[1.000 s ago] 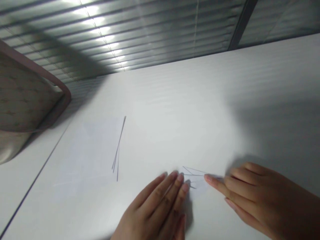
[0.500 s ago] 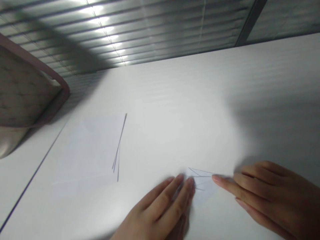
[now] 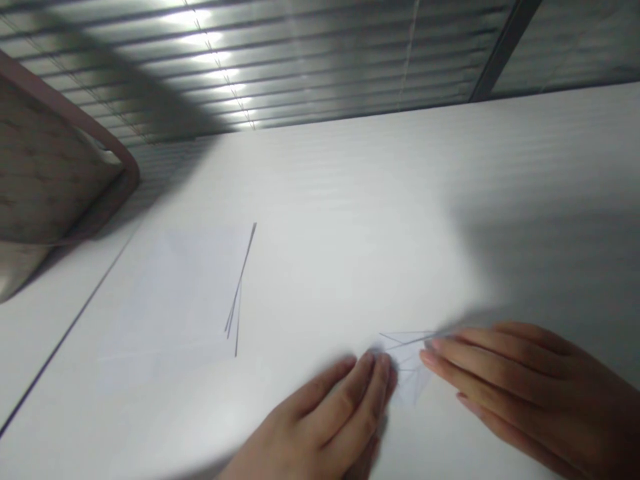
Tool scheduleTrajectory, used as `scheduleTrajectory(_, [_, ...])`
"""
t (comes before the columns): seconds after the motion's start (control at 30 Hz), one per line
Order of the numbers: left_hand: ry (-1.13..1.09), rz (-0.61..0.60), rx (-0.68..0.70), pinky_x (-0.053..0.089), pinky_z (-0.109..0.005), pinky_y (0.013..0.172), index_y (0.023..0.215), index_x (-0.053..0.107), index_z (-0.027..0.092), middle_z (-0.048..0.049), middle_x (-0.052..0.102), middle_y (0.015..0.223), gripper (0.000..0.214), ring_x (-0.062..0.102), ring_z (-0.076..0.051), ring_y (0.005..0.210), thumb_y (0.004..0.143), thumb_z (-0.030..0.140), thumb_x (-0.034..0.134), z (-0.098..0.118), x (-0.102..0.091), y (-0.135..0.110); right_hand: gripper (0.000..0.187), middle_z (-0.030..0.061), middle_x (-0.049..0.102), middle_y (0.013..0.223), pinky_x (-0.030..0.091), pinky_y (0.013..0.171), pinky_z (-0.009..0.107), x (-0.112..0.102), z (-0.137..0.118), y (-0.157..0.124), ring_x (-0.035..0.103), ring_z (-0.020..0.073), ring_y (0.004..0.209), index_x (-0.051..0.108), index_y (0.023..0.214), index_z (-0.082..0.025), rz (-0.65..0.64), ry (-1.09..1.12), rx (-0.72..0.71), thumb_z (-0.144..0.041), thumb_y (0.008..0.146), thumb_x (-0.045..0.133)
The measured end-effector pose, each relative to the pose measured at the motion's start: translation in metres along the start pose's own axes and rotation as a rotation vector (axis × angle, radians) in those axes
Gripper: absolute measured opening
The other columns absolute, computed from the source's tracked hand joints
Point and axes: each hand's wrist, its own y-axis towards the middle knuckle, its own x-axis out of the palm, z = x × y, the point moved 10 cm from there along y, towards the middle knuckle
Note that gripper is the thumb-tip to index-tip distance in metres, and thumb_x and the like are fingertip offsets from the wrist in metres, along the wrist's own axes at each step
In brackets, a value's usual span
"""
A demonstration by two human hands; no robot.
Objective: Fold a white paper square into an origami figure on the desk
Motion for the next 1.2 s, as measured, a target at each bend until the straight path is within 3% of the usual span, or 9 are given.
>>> scheduleTrajectory(0.07, [0.02, 0.003, 0.037, 0.041, -0.031, 0.109, 0.125, 0.06, 0.015, -0.0079, 0.052, 0.14, 0.032, 0.047, -0.022, 0.129, 0.094, 0.019, 0.052, 0.002, -0.003, 0.002, 0.027, 0.0005, 0.068, 0.12, 0.04, 0.106, 0.029, -0.002, -0.008, 0.007, 0.054, 0.0141, 0.119, 0.062, 0.118, -0.014, 0.039, 0.044, -0.067, -0.012, 0.094, 0.05])
scheduleTrajectory(0.2, [0.04, 0.036, 0.078, 0.044, -0.03, 0.106, 0.126, 0.06, 0.013, -0.0087, 0.053, 0.139, 0.033, 0.048, -0.023, 0.128, 0.095, 0.022, 0.049, 0.001, -0.006, 0.003, 0.029, 0.0001, 0.067, 0.123, 0.044, 0.107, 0.027, 0.006, -0.01, 0.017, 0.056, 0.0135, 0.12, 0.063, 0.117, -0.013, -0.019, 0.162, -0.116, -0.01, 0.097, 0.042])
scheduleTrajectory(0.53, [-0.063, 0.024, 0.066, 0.045, -0.026, 0.105, 0.13, 0.056, 0.019, -0.0033, 0.062, 0.129, 0.038, 0.053, -0.019, 0.124, 0.092, 0.022, 0.056, -0.009, -0.011, 0.005, 0.026, 0.0038, 0.071, 0.116, 0.044, 0.106, 0.023, 0.006, -0.008, 0.022, 0.059, 0.0111, 0.116, 0.066, 0.112, -0.012, -0.033, 0.178, -0.098, -0.012, 0.096, 0.045])
scheduleTrajectory(0.83, [-0.152, -0.005, -0.016, 0.041, -0.03, 0.108, 0.128, 0.058, 0.018, -0.0012, 0.062, 0.129, 0.035, 0.053, -0.018, 0.124, 0.099, 0.016, 0.038, -0.01, -0.013, 0.01, 0.029, 0.0003, 0.071, 0.115, 0.044, 0.106, 0.021, 0.004, -0.006, 0.023, 0.061, 0.0107, 0.113, 0.067, 0.11, -0.013, -0.019, 0.184, -0.062, -0.013, 0.098, 0.041])
scheduleTrajectory(0.93, [-0.175, -0.001, -0.036, 0.044, -0.028, 0.106, 0.125, 0.061, 0.02, -0.0011, 0.063, 0.128, 0.034, 0.054, -0.018, 0.122, 0.098, 0.016, 0.041, -0.013, -0.014, 0.011, 0.029, 0.0, 0.071, 0.115, 0.045, 0.105, 0.021, 0.005, -0.007, 0.022, 0.062, 0.012, 0.112, 0.068, 0.109, -0.012, -0.011, 0.186, -0.044, -0.01, 0.098, 0.041])
scheduleTrajectory(1.07, [-0.133, 0.037, -0.077, 0.046, -0.027, 0.103, 0.112, 0.068, 0.02, -0.0035, 0.063, 0.127, 0.027, 0.057, -0.018, 0.118, 0.095, 0.015, 0.047, -0.014, -0.016, 0.012, 0.028, 0.0024, 0.071, 0.115, 0.047, 0.103, 0.023, 0.012, -0.011, 0.018, 0.06, 0.0138, 0.113, 0.067, 0.112, -0.012, -0.012, 0.145, -0.021, -0.01, 0.096, 0.044])
scheduleTrajectory(1.2, [-0.096, 0.096, -0.003, 0.045, -0.029, 0.104, 0.115, 0.066, 0.019, -0.0031, 0.065, 0.123, 0.029, 0.059, -0.018, 0.114, 0.095, 0.016, 0.046, -0.008, -0.017, 0.011, 0.032, 0.0027, 0.068, 0.12, 0.047, 0.103, 0.024, 0.024, -0.011, 0.014, 0.059, 0.0137, 0.114, 0.066, 0.115, -0.013, -0.038, 0.095, 0.039, -0.014, 0.098, 0.039])
